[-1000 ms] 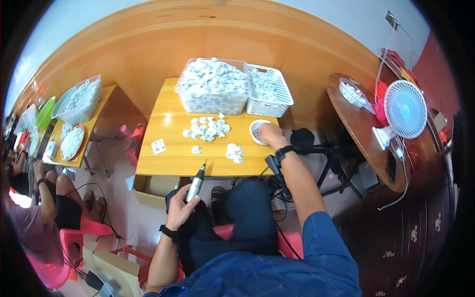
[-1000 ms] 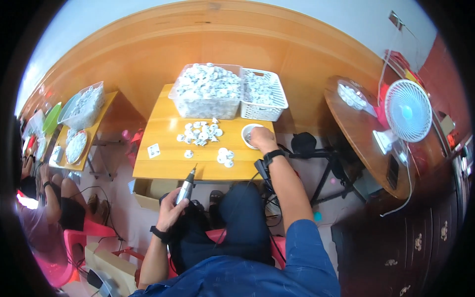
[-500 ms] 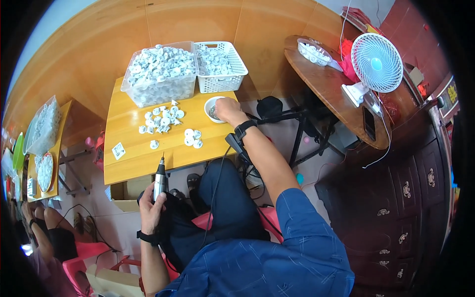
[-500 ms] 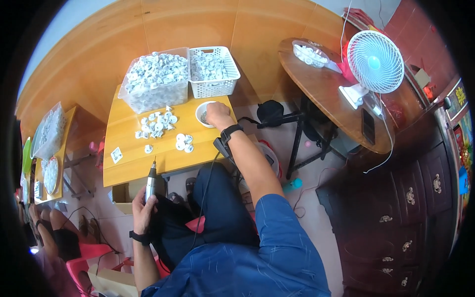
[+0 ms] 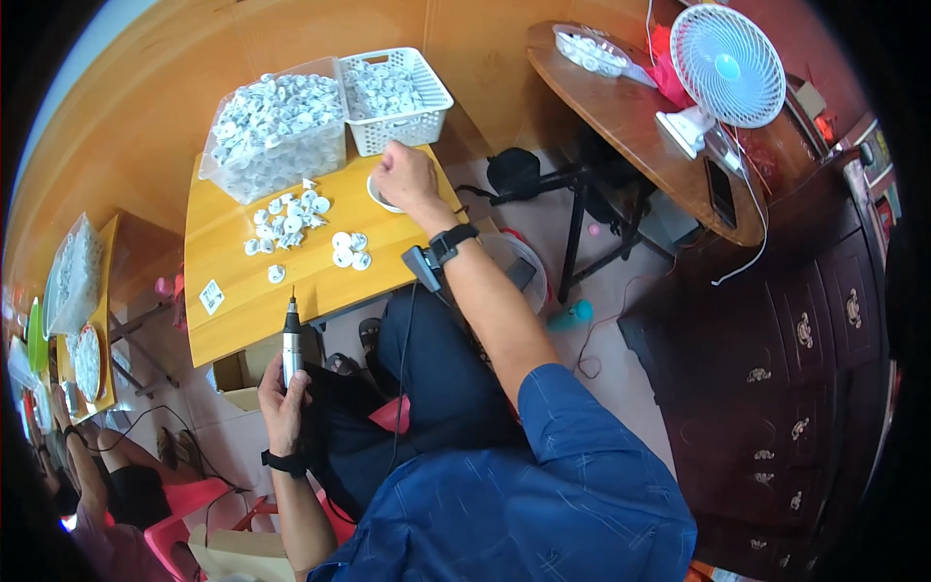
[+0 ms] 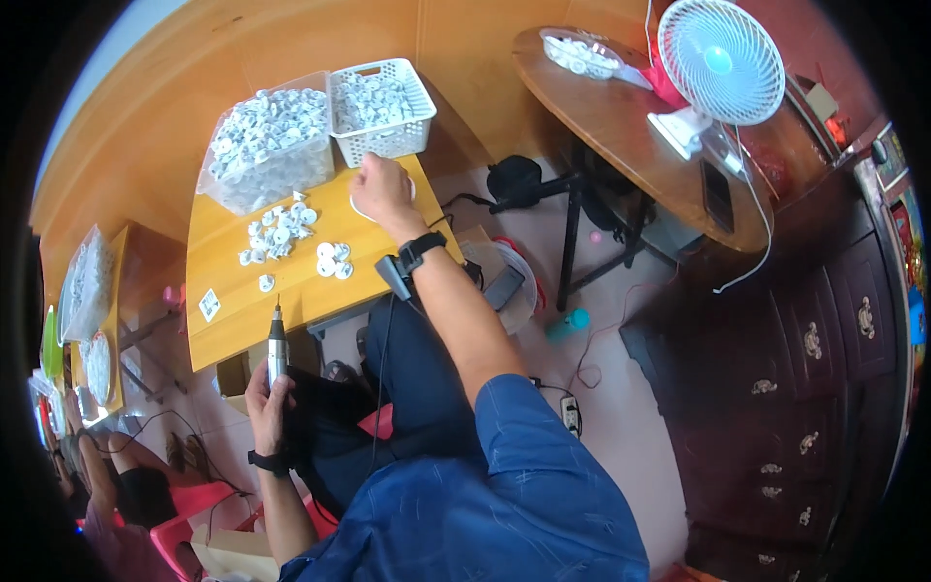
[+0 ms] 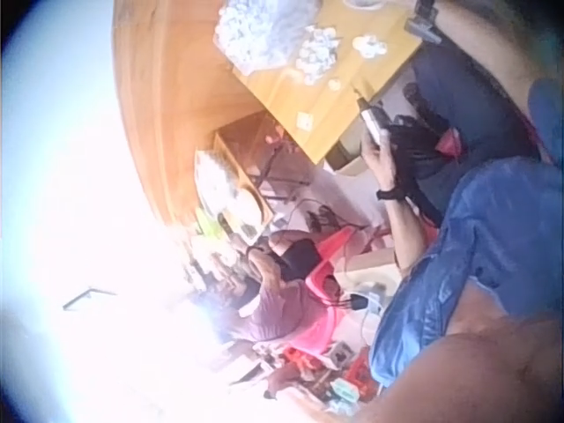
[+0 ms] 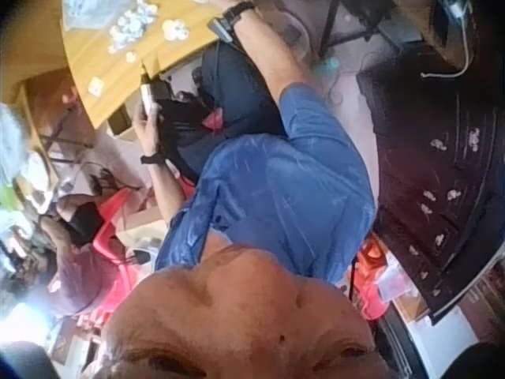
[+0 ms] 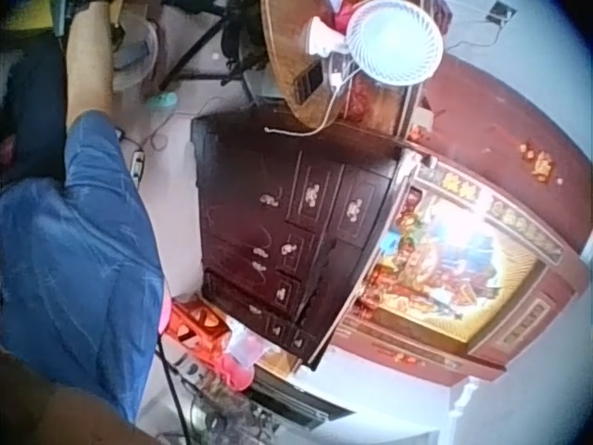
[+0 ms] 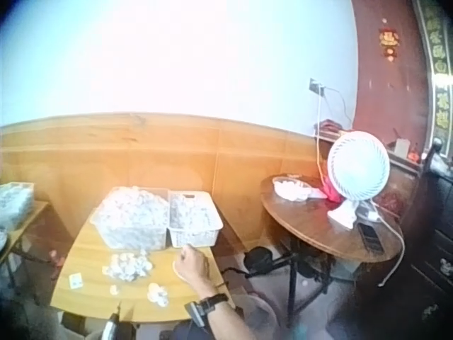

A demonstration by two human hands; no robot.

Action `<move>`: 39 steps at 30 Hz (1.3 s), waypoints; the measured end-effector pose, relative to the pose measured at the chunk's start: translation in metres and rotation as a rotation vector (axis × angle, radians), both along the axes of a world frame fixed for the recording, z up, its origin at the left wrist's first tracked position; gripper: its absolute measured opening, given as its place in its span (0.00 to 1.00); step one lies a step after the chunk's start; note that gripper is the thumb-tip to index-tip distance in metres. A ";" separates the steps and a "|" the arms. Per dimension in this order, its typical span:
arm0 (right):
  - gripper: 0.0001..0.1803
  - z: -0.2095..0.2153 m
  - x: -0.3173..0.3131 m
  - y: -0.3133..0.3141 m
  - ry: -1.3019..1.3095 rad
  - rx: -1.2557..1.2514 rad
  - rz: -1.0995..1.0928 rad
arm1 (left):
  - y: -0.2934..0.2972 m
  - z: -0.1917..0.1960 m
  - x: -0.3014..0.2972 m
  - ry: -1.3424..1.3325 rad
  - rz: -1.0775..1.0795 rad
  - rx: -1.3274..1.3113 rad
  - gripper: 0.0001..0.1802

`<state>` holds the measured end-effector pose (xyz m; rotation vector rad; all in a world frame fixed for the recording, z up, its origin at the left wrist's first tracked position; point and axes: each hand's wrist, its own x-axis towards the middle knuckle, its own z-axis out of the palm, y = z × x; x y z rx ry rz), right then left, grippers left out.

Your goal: Assembling small plastic components by driving screws into them with an electric screwdriver.

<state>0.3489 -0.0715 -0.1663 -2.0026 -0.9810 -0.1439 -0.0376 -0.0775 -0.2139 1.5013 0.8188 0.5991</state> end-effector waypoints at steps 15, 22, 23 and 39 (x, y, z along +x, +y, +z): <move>0.07 -0.031 -0.102 0.014 0.769 0.242 0.534 | -0.002 -0.010 -0.002 -0.127 -0.015 0.025 0.29; 0.06 -0.053 -0.122 0.022 0.994 0.236 0.621 | -0.002 -0.007 -0.001 -0.089 -0.001 0.018 0.30; 0.06 -0.054 -0.124 0.022 1.020 0.251 0.639 | -0.003 -0.006 -0.001 -0.086 -0.001 0.029 0.30; 0.05 -0.061 -0.143 0.020 1.254 0.258 0.786 | 0.002 -0.012 -0.002 -0.062 0.026 0.005 0.31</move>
